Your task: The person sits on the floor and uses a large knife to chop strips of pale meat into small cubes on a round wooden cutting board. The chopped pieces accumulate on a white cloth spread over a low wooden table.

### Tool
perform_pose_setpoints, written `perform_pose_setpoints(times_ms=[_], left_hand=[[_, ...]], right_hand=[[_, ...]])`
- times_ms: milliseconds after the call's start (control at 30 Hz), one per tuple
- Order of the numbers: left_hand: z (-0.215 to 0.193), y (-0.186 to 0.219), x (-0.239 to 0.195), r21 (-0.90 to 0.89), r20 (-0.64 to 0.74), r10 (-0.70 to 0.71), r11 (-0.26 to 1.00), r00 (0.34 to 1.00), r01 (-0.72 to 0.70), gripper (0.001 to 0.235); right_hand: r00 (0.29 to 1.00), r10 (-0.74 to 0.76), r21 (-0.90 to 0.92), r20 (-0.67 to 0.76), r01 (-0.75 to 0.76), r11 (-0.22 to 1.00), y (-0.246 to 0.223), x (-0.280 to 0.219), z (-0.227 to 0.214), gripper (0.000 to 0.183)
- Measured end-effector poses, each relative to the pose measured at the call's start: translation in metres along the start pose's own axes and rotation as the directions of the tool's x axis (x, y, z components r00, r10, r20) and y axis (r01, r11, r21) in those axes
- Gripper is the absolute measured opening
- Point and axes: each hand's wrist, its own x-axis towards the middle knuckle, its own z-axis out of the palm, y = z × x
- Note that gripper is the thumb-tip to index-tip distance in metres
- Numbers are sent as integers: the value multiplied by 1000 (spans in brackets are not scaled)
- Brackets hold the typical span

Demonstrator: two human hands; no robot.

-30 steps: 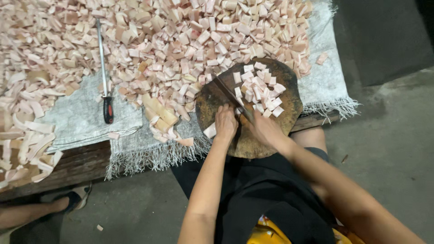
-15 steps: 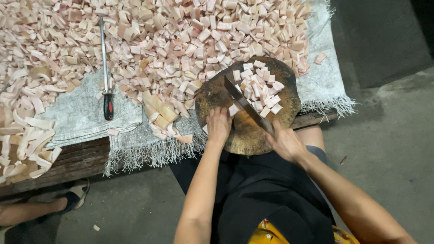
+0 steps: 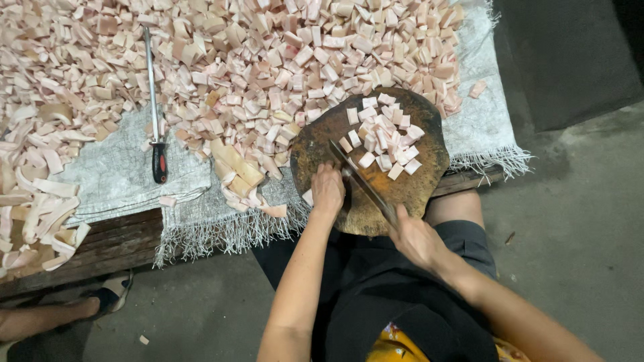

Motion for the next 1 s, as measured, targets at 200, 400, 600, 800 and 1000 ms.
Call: perform_pose_setpoints(times_ms=[200, 400, 600, 800, 1000], left_hand=[[-3, 1, -1, -74, -50, 37, 996, 998, -40, 23], [3, 5, -3, -31, -142, 14, 999, 990, -18, 22], [4, 5, -9, -66, -124, 1, 998, 992, -10, 36], [-4, 10, -4, -40, -122, 21, 999, 992, -27, 33], [-60, 26, -24, -5, 57, -77, 997, 995, 77, 62]], right_hand=[[998, -50, 15, -42, 50, 999, -17, 73, 1, 35], [985, -118, -21, -127, 117, 993, -18, 77, 6, 37], [986, -66, -63, -152, 57, 996, 17, -12, 14, 47], [1000, 21, 11, 5, -21, 1000, 4, 39, 13, 38], [999, 42, 18, 16, -42, 999, -18, 104, -8, 40]])
